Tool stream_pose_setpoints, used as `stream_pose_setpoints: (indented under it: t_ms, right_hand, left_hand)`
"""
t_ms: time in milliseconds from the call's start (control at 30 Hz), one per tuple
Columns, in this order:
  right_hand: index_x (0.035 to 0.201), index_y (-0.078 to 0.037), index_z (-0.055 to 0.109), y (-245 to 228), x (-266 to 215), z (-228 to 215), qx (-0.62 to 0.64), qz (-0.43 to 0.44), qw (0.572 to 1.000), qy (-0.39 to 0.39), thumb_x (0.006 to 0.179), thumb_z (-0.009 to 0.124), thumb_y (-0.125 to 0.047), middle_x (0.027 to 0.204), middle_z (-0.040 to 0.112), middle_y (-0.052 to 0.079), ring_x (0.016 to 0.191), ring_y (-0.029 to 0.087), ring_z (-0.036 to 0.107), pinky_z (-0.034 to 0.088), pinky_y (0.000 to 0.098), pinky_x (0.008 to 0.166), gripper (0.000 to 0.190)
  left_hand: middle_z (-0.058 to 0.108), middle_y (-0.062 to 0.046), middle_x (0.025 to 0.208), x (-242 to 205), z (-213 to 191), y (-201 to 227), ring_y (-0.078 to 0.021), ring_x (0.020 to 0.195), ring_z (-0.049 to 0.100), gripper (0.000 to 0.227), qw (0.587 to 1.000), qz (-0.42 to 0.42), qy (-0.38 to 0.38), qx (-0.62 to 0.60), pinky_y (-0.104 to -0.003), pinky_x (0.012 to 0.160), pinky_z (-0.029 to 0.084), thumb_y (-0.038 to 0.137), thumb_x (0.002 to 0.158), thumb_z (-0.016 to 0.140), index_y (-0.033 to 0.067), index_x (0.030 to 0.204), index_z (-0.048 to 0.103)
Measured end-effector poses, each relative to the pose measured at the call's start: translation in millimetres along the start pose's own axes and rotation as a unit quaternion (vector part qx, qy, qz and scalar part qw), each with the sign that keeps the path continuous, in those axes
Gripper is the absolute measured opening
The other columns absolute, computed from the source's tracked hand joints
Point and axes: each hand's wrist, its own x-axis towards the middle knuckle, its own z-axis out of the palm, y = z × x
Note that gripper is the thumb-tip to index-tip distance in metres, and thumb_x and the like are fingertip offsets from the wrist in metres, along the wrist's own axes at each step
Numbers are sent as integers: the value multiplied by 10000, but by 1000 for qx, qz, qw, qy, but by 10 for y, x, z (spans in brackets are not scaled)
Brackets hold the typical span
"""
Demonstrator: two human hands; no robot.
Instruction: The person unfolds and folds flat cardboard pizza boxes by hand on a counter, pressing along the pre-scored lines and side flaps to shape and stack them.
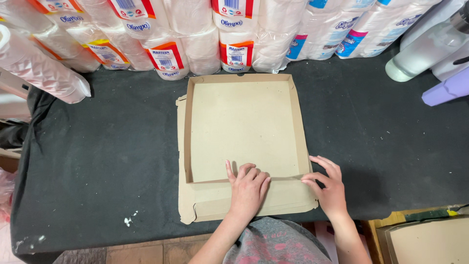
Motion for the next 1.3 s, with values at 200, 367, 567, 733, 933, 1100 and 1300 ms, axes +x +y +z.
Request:
stream_pose_setpoints:
  t_ms: [200, 367, 567, 733, 933, 1100, 1300]
  right_hand:
    - [827, -173, 768, 173, -192, -22, 81, 148, 984, -52, 995, 623, -329, 1419, 684, 29, 1401, 243, 559, 406, 477, 1155, 272]
    - [885, -204, 763, 59, -169, -68, -4, 177, 982, -67, 925, 769, -298, 1084, 798, -78, 1325, 244, 606, 337, 459, 1233, 102]
    - [973, -225, 783, 101, -38, -62, -18, 160, 985, -66, 981, 697, -256, 1061, 791, -102, 1100, 131, 679, 424, 347, 1089, 91]
    - [1303, -201, 708, -233, 37, -113, 39, 143, 989, 7, 979, 671, -335, 1522, 604, -1, 1470, 217, 495, 402, 459, 1194, 353]
    - [1302, -156, 698, -238, -72, -149, 33, 108, 992, 64, 1023, 669, -221, 1502, 600, 55, 1450, 235, 535, 423, 441, 1220, 288]
    - [1188, -137, 730, -369, -87, -157, 43, 65, 996, 52, 995, 700, -175, 1521, 567, 69, 1421, 266, 562, 467, 465, 1196, 199]
    - [1035, -253, 800, -266, -133, 18, -18, -16, 999, -38, 933, 764, -229, 1535, 547, -21, 1409, 277, 506, 393, 474, 1168, 110]
  left_hand:
    - [608, 46, 853, 27, -82, 23, -230, 1110, 603, 130, 1000, 10, -7, -6, -763, 1214, 82, 275, 997, 699, 191, 899, 684]
    - [630, -79, 1509, 423, -1131, -496, -279, 1419, 525, 451, 964, 21, -230, -134, -581, 1260, 123, 279, 1090, 407, 194, 1498, 581]
    - [655, -28, 1427, 231, -1533, -1759, -243, 1449, 496, 489, 955, 109, -214, 174, -589, 1288, 249, -63, 798, 667, 140, 1242, 707]
    - [757, -9, 771, 152, -1622, -1150, -183, 836, 711, 104, 937, 139, -291, 135, -540, 1348, 185, 73, 857, 779, 176, 848, 770]
    - [714, 22, 968, -186, -862, -465, -234, 917, 652, 116, 946, 213, -241, -36, -469, 1094, 437, 257, 977, 703, 176, 1059, 701]
    - [740, -74, 1301, -33, -109, -75, -296, 1197, 658, 130, 986, 128, -91, -63, -433, 1010, 515, 210, 985, 715, 101, 1052, 735]
    - [759, -41, 1090, 66, 81, -13, -248, 1156, 677, 135, 988, 83, -113, -58, -482, 1080, 446, 249, 1016, 654, 121, 1020, 696]
